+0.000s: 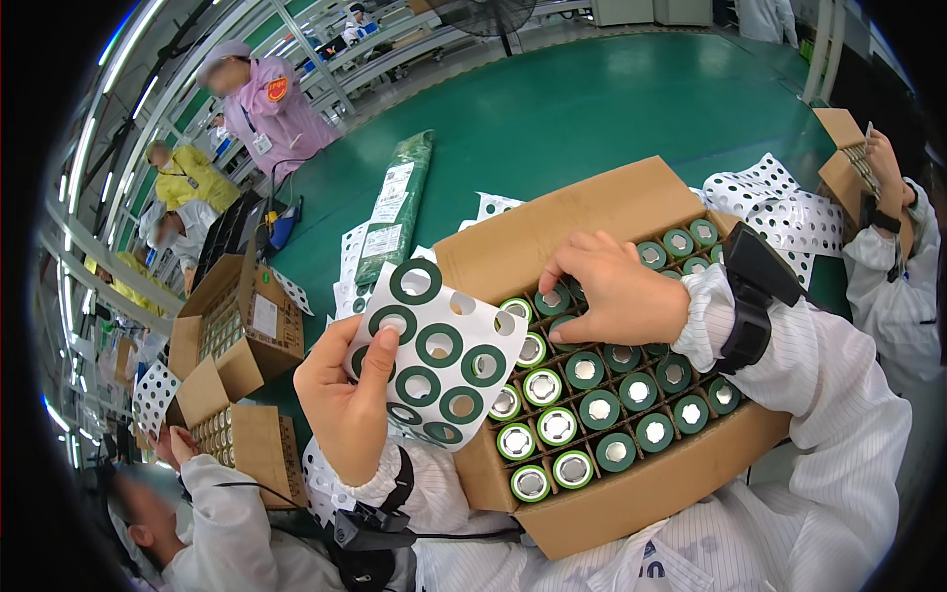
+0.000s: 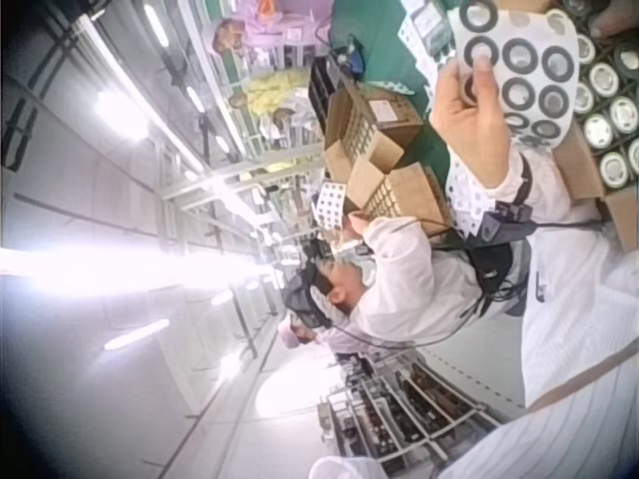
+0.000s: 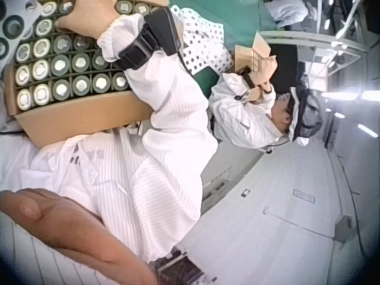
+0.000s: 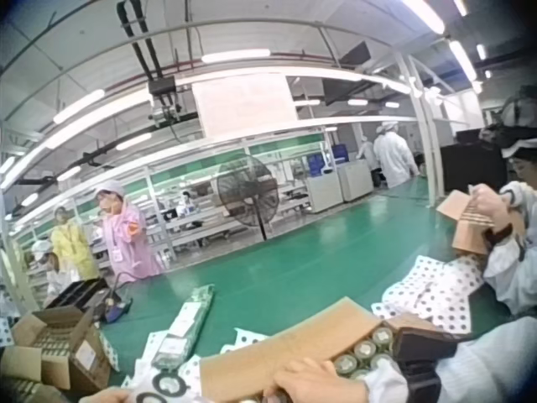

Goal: Applying individual green circular labels to the tops of cylindrical battery cells arranged in a cardboard box.

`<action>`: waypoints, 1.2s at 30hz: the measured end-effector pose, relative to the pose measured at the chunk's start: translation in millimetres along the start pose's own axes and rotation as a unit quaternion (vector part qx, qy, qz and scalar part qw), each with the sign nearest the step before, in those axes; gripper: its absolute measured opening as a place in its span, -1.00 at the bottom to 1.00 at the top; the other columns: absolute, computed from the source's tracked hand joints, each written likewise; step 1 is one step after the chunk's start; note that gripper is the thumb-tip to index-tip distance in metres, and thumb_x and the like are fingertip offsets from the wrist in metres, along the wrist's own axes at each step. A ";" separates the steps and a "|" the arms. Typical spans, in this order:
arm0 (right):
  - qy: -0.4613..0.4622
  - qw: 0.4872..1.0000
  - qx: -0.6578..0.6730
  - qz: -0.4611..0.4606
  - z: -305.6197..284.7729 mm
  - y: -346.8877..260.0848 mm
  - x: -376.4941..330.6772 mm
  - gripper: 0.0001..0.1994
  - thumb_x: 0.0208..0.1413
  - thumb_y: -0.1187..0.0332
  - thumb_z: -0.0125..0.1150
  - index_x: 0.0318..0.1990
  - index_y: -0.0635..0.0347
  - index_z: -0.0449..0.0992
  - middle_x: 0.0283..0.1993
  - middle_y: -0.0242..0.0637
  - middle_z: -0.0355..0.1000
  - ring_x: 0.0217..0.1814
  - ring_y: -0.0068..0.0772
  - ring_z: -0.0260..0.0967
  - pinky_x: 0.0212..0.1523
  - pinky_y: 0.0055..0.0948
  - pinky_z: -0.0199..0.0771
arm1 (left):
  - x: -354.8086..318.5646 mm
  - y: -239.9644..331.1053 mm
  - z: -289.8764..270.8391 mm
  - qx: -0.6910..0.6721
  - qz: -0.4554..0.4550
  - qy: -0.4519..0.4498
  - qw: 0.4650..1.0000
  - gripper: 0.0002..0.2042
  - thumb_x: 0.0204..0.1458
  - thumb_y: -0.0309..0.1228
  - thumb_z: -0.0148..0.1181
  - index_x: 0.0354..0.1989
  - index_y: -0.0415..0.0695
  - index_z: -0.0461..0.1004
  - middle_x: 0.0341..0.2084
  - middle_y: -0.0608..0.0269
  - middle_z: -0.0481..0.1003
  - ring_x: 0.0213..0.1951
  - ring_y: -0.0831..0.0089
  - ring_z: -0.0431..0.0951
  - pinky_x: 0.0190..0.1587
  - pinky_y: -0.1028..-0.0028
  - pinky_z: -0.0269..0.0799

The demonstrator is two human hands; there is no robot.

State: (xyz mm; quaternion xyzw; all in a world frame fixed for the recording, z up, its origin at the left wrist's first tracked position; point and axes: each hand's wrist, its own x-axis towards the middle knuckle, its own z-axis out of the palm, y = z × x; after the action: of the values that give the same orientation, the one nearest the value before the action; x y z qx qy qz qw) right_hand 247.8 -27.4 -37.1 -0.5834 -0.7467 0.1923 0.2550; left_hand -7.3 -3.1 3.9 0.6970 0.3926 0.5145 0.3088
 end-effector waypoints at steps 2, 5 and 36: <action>0.017 1.000 -0.016 -0.004 0.1 -1.7 2.9 -0.67 -0.15 0.27 0.31 -0.20 0.13 0.40 -0.18 -0.29 0.31 -0.03 -0.22 0.20 0.04 -0.34 0.12 | 0.3 1.5 0.8 -0.001 -0.012 -0.007 1.000 -0.83 -0.03 -0.50 0.22 -0.34 -0.37 0.46 -0.56 0.33 0.46 -0.52 0.69 0.35 -0.46 0.71 0.23; 0.049 0.982 0.185 0.005 -7.5 -4.3 11.4 -0.71 -0.02 0.28 0.20 -0.14 0.17 0.41 -0.18 -0.26 0.34 -0.11 -0.25 0.27 0.00 -0.35 0.18 | 0.8 3.5 2.7 -0.005 -0.020 -0.019 1.000 -0.84 -0.03 -0.50 0.22 -0.35 -0.37 0.47 -0.58 0.32 0.48 -0.53 0.70 0.36 -0.48 0.71 0.23; 0.212 0.954 0.059 -0.202 -12.5 -36.6 31.0 -0.91 -0.11 0.29 0.27 -0.49 0.00 0.48 -0.31 -0.46 0.37 -0.19 -0.38 0.25 -0.06 -0.33 0.02 | 4.9 -1.6 -10.4 0.053 -0.036 0.024 0.998 -0.82 -0.04 -0.47 0.22 -0.37 -0.37 0.48 -0.62 0.27 0.48 -0.56 0.68 0.35 -0.50 0.65 0.25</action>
State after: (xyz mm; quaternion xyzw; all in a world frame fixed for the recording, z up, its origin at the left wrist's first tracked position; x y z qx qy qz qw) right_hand 221.2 -6.5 -0.9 -0.4314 -0.7653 0.0525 0.4749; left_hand -16.8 2.1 7.8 0.6853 0.4512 0.4983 0.2802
